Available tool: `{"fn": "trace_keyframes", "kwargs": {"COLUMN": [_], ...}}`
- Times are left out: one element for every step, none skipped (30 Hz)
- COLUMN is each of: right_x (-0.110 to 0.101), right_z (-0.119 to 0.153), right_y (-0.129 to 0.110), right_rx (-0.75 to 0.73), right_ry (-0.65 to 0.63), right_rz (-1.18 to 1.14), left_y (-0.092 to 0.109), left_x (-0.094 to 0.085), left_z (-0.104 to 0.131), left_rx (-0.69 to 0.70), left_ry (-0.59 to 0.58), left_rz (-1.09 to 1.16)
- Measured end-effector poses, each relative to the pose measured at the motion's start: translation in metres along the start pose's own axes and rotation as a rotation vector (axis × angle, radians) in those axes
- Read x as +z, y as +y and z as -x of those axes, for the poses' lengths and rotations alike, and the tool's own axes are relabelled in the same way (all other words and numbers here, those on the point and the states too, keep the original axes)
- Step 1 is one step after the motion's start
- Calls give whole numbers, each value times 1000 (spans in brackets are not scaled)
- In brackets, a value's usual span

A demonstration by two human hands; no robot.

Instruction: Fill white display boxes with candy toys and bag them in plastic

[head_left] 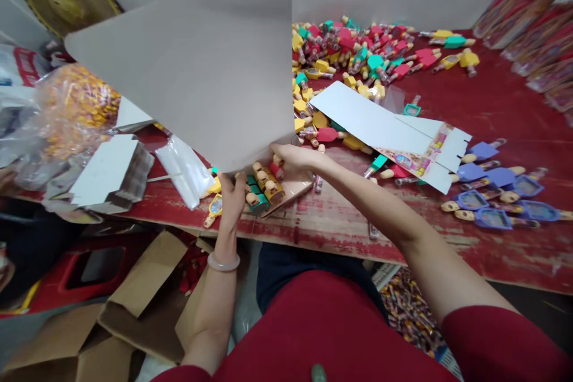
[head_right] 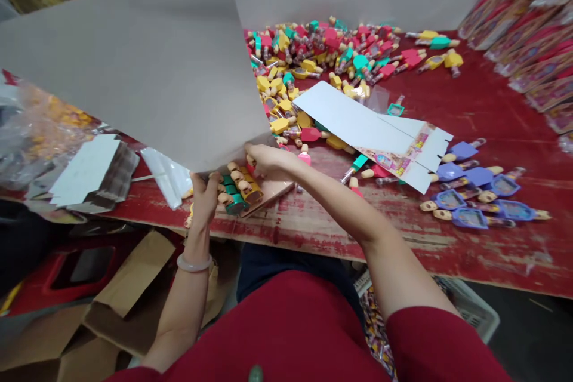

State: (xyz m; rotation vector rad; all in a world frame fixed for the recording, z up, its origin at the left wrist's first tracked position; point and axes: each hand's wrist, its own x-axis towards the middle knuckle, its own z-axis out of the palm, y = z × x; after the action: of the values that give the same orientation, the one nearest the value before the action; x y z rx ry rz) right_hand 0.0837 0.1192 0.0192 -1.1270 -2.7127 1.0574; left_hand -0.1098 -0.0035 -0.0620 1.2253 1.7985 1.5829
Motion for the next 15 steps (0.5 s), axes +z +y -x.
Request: {"fn": "trace_keyframes", "kwargs": {"right_x": [-1,-2,-3,-4,-5,-5,-4,-1,2,7,12,17,22,25,26], "right_z": [1,2,4,5,6,7,7,6,5,4,3,3,3,5,7], "right_y": [1,4,7,11,15,19,21,21,18,13,7,0,-7,-12,-14], "right_rx": [2,5,9,10,12,17,22,21,15,8,1,-1,8,23,54], "right_ry": [1,0,-2,6,19,33,41,37,26,18,19,37,65,92,120], "right_rz": [3,-1,-11,-26,-37,-41,-33,-15,16,59,107,149,184,210,220], "left_y": [0,0,0,-1,-2,-3,-4,-4,-5,-4,-4,-3,-2,-1,-1], "left_x": [0,-1,-1,-2,-3,-3,-4,-5,-5,-5,-5,-6,-6,-5,-5], "left_z": [-1,-1,-2,-2,-3,-3,-4,-4,-5,-6,-7,-8,-9,-11,-12], "left_rx": [15,30,38,39,32,23,14,10,14,23,35,46,53,54,47], "left_ry": [-3,-4,-6,-7,-6,-2,-2,-6,-12,-18,-22,-23,-22,-22,-30], "left_rz": [-1,-7,-13,-20,-28,-36,-45,-56,-64,-66,-64,-57,-47,-38,-29]}}
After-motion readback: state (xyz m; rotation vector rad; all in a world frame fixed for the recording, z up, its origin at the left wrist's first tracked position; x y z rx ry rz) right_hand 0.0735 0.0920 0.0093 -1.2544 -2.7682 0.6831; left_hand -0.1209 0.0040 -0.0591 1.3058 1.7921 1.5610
